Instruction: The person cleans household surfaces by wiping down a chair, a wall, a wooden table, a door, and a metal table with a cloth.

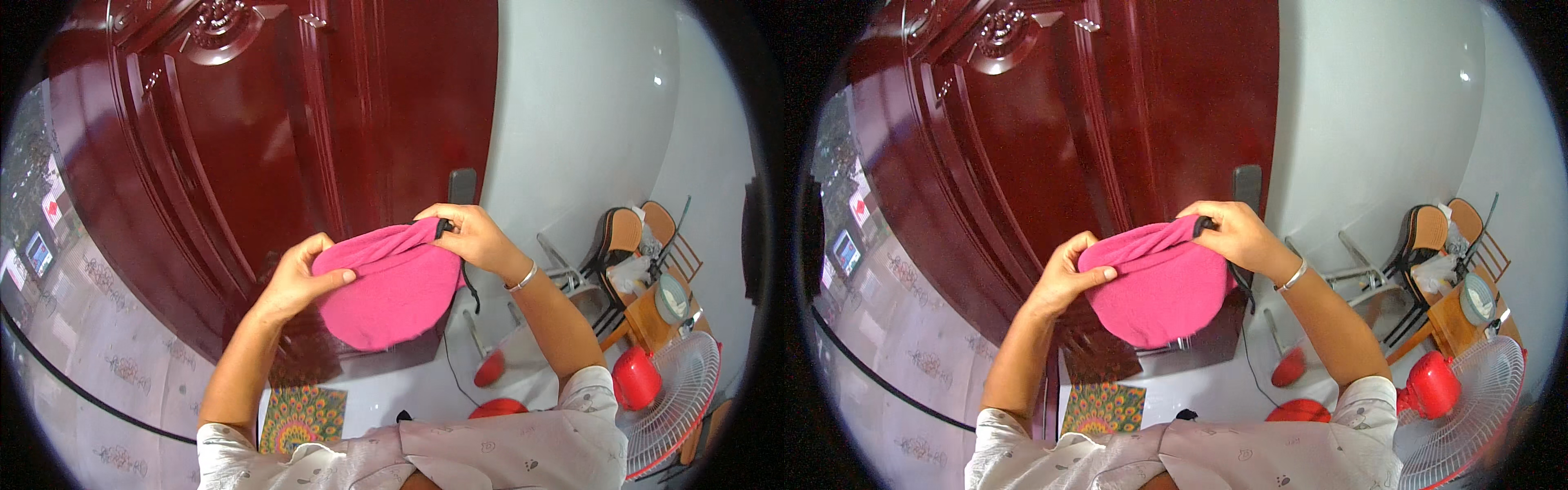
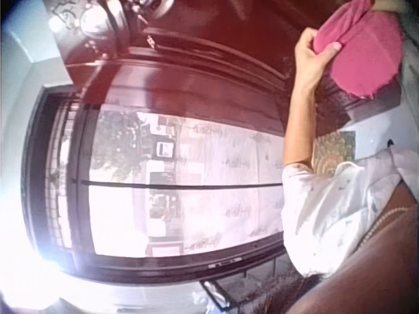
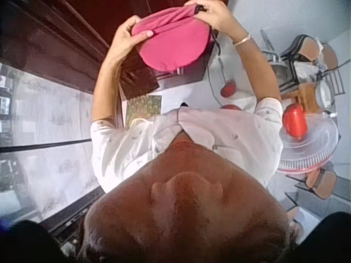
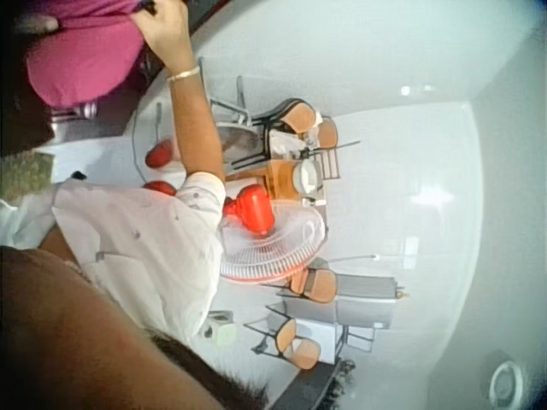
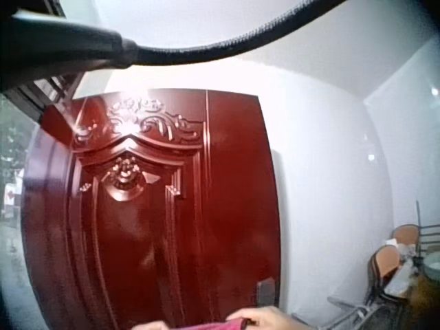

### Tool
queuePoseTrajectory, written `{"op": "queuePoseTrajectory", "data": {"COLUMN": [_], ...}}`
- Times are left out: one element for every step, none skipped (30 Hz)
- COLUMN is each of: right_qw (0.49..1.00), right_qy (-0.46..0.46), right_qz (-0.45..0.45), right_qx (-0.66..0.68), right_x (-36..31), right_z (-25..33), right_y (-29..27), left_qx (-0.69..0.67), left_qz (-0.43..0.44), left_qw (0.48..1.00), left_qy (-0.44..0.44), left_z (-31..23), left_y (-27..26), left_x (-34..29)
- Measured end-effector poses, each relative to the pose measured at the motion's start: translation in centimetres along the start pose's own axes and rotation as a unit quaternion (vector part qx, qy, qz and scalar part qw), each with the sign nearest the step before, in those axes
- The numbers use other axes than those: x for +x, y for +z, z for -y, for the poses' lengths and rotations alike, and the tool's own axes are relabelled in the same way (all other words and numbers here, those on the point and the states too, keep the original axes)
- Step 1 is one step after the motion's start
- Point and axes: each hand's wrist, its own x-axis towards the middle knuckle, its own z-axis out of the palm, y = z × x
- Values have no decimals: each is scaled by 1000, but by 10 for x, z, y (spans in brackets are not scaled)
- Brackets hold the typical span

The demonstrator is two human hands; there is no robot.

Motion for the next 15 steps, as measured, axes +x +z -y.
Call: {"op": "queuePoseTrajectory", "data": {"right_qw": [999,999,997,993,982,971,956,936,894,857,885,907,949,961,951], "right_qy": [-18,-25,-38,-52,-38,-63,-58,-53,-107,-147,-99,-50,30,5,-26], "right_qz": [-22,-24,-64,-103,-142,-192,-217,-243,-278,-296,-306,-314,-307,-269,-288], "right_qx": [-19,-26,-12,2,-119,-130,-189,-248,-335,-396,-337,-277,-67,68,114], "right_x": [9,20,30,41,52,65,72,80,87,92,99,106,112,117,123], "right_z": [-1,-2,-3,-6,-18,-21,-17,-9,-8,-5,1,7,14,19,20], "right_y": [-1,-1,-2,-3,-16,-17,-21,-24,-30,-37,-39,-40,-39,-41,-37], "left_qx": [8,16,57,89,90,92,84,90,93,96,103,68,57,46,52], "left_qz": [18,37,50,55,63,68,73,70,47,23,-15,-27,-45,-63,-90], "left_qw": [1000,999,997,994,993,993,994,993,994,995,994,996,995,994,988], "left_qy": [15,29,26,38,30,19,19,41,35,28,29,48,64,81,111], "left_z": [-4,-8,-15,-23,-33,-42,-50,-51,-59,-69,-76,-71,-73,-75,-79], "left_y": [-16,-31,-46,-59,-71,-84,-98,-114,-120,-124,-127,-135,-138,-138,-135], "left_x": [10,20,27,36,43,48,55,62,70,74,78,90,97,104,110]}}
